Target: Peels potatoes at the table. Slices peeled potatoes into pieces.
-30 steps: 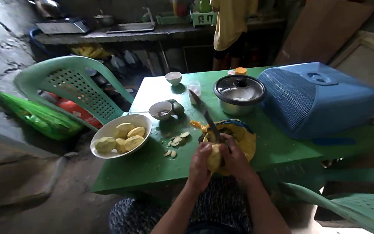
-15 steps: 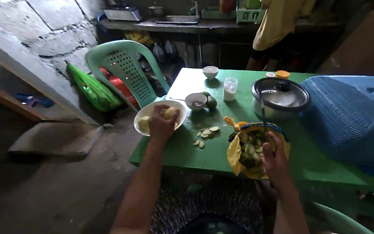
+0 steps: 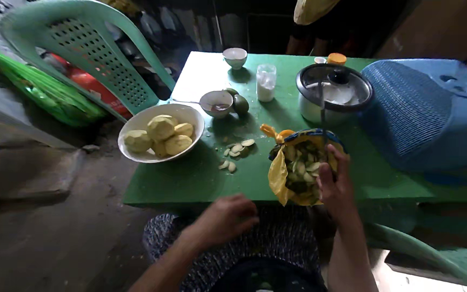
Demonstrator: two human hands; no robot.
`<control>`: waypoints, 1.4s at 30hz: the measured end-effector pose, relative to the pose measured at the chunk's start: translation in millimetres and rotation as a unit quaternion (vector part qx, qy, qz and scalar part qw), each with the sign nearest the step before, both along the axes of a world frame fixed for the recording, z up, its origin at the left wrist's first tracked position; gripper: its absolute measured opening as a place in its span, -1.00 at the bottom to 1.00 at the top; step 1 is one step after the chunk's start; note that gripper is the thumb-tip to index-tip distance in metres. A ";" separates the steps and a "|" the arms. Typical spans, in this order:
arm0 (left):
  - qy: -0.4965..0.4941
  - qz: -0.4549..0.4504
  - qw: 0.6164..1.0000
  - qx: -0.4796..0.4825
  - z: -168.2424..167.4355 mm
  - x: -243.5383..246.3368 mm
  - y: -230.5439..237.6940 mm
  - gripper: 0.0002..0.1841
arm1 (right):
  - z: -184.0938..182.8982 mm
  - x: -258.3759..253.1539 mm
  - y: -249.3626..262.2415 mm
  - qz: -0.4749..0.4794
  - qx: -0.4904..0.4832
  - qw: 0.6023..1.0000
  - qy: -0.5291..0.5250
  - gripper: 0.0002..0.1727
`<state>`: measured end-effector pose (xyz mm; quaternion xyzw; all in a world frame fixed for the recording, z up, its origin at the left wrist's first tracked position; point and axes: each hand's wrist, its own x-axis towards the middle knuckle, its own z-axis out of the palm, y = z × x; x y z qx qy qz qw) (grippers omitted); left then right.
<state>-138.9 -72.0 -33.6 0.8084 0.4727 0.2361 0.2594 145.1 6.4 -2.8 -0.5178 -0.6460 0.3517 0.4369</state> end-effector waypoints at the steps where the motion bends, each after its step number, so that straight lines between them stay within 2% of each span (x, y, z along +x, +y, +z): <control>1: 0.011 -0.048 0.997 -0.064 -14.8 10.9 -7.8 -0.73 | -3.3 0.9 -0.5 0.000 -0.001 1.000 0.006 -0.33; 4: 0.086 -0.133 0.956 -0.247 -53.8 28.2 -18.3 -0.68 | -10.5 1.6 0.4 0.006 0.006 1.000 0.013 -0.32; 7: 0.102 -0.137 0.934 -0.313 -73.8 34.4 -24.1 -0.65 | -12.7 -0.5 2.9 0.009 0.002 1.000 0.008 -0.29; 12: 0.049 -0.118 0.938 -0.322 -83.2 26.8 -22.7 -0.71 | -13.9 -9.0 7.8 0.005 0.032 0.999 -0.024 -0.28; 15: 0.076 -0.114 0.924 -0.357 -81.1 26.5 -20.1 -0.68 | -10.2 -11.6 9.2 0.010 0.042 0.998 -0.037 -0.25; 18: 0.103 -0.116 0.925 -0.346 -81.9 31.2 -21.7 -0.69 | -0.6 -8.9 13.5 0.029 0.029 0.998 -0.048 -0.25; 24: 0.125 -0.111 0.935 -0.312 -79.0 39.6 -21.4 -0.73 | 38.1 -5.5 29.4 0.099 -0.070 0.990 -0.068 -0.12; 28: 0.106 -0.109 0.953 -0.263 -76.8 37.2 -17.7 -0.78 | 50.6 -2.7 36.9 0.112 -0.102 0.984 -0.090 -0.03; 31: 0.086 -0.103 0.962 -0.237 -59.7 31.9 -11.0 -0.82 | 49.6 1.8 38.8 0.118 -0.086 0.984 -0.103 -0.01; 34: 0.009 -0.072 0.995 -0.071 -35.6 28.8 -9.4 -0.88 | 44.6 4.1 39.3 0.122 -0.076 0.986 -0.079 -0.07; 38: -0.070 -0.014 0.988 0.139 22.2 39.9 7.2 -0.85 | 45.2 3.1 36.1 0.113 -0.088 0.990 -0.003 -0.11; 42: -0.070 0.022 0.975 0.211 62.6 55.6 53.0 -0.81 | 50.2 -0.7 37.3 0.110 -0.129 0.984 0.051 -0.26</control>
